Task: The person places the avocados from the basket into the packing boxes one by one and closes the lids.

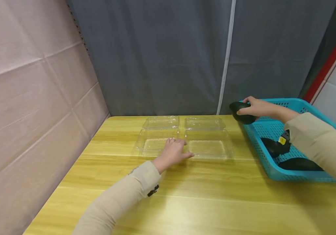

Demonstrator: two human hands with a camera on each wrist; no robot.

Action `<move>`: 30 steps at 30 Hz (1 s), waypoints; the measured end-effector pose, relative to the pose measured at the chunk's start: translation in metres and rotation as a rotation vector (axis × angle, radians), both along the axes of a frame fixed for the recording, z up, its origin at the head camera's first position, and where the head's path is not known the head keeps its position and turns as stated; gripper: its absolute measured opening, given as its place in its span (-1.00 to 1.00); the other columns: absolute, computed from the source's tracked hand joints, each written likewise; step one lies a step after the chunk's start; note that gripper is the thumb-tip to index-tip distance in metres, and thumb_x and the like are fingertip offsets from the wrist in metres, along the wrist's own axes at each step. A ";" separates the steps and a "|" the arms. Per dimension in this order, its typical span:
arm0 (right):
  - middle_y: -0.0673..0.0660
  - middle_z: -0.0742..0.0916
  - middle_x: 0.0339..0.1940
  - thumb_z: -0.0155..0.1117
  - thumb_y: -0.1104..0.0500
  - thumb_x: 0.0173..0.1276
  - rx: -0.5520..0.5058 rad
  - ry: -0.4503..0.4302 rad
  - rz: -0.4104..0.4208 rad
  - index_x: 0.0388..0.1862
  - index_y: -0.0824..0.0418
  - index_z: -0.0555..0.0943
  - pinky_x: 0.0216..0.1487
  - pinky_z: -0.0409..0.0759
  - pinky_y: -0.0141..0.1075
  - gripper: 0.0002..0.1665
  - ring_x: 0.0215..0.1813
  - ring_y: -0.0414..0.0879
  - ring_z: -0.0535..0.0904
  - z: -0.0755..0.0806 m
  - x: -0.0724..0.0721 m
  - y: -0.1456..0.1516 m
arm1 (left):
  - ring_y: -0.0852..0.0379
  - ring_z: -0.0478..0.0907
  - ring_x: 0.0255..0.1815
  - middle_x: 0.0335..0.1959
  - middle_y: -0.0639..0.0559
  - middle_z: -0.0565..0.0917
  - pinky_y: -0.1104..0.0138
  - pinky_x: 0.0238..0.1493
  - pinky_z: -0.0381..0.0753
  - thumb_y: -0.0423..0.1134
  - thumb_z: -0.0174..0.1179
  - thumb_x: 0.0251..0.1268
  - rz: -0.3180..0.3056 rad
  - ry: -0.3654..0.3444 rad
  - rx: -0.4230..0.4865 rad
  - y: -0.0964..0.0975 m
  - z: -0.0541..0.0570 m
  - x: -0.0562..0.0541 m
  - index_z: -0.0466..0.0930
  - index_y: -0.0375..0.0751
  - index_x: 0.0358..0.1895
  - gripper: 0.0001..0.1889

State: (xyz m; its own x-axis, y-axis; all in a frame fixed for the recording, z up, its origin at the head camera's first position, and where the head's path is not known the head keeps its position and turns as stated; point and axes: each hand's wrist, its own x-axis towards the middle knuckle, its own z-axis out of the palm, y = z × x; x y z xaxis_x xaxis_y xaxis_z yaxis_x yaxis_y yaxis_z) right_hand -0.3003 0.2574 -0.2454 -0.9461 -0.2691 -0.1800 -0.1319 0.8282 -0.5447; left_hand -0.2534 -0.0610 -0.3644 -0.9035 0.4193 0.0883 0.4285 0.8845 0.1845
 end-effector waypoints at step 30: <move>0.39 0.54 -0.14 0.13 -0.02 0.22 -0.165 -0.045 0.022 0.02 0.48 0.30 -0.24 0.55 -0.17 -0.37 -0.21 0.10 0.56 -0.086 0.011 -0.121 | -0.02 0.43 -0.01 -0.02 0.01 0.60 0.19 0.18 0.27 0.23 0.16 0.10 -0.032 -0.018 0.000 0.003 0.001 -0.003 0.51 -0.19 0.03 -0.40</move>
State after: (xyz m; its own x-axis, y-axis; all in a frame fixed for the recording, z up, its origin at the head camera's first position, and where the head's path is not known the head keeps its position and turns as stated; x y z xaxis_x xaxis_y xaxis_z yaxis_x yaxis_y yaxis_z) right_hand -0.2890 0.1364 -0.3312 -0.9317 -0.3188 -0.1740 -0.1210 0.7242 -0.6789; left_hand -0.2569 -0.0584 -0.3638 -0.8909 0.4484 0.0722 0.4536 0.8703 0.1919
